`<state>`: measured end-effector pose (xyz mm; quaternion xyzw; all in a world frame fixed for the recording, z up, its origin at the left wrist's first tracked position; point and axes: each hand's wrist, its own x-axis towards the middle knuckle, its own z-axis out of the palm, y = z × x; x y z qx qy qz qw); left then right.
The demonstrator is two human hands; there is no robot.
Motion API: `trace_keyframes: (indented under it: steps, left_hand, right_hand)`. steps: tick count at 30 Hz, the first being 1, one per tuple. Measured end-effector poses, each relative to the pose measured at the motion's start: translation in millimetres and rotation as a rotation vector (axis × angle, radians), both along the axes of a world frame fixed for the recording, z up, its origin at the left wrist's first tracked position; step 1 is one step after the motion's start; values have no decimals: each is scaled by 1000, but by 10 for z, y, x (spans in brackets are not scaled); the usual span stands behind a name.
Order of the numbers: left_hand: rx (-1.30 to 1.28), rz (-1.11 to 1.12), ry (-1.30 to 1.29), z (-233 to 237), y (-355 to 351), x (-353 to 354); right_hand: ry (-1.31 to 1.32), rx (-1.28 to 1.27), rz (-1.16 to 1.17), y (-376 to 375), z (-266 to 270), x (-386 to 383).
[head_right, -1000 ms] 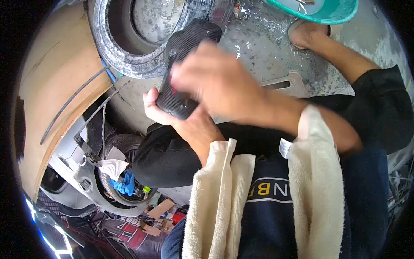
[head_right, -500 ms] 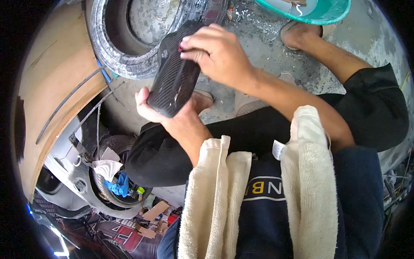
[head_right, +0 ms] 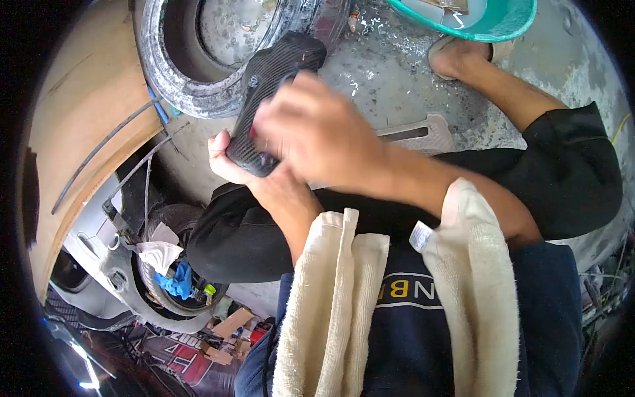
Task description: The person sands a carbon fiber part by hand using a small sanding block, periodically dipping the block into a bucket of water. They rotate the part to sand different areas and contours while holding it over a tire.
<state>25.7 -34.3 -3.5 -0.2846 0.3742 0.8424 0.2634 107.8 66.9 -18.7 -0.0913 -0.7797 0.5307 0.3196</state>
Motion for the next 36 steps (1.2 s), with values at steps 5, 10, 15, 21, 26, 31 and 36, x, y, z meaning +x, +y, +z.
trace_keyframes:
  steps: [5, 10, 15, 21, 26, 31, 36]
  left_hand:
    - [29, -25, 71, -119, -83, -32]
    - [33, 52, 53, 10, 141, 23]
    - [278, -94, -3, 74, -51, 43]
    - [-5, -23, 136, 38, 145, -27]
    - [28, -23, 88, 67, 123, -33]
    - [31, -46, 131, 131, 134, -6]
    - [-69, -17, 194, 130, 295, 91]
  right_hand:
    - [-25, -47, -54, -75, 98, 19]
    - [-100, -17, -101, 152, -294, -150]
    - [49, -92, 44, -65, 221, 92]
    - [-125, -10, -36, 213, -149, -139]
    - [-27, -2, 38, 182, -86, -81]
    - [14, -11, 90, 144, 196, -25]
    - [-89, 34, -29, 368, -392, -194]
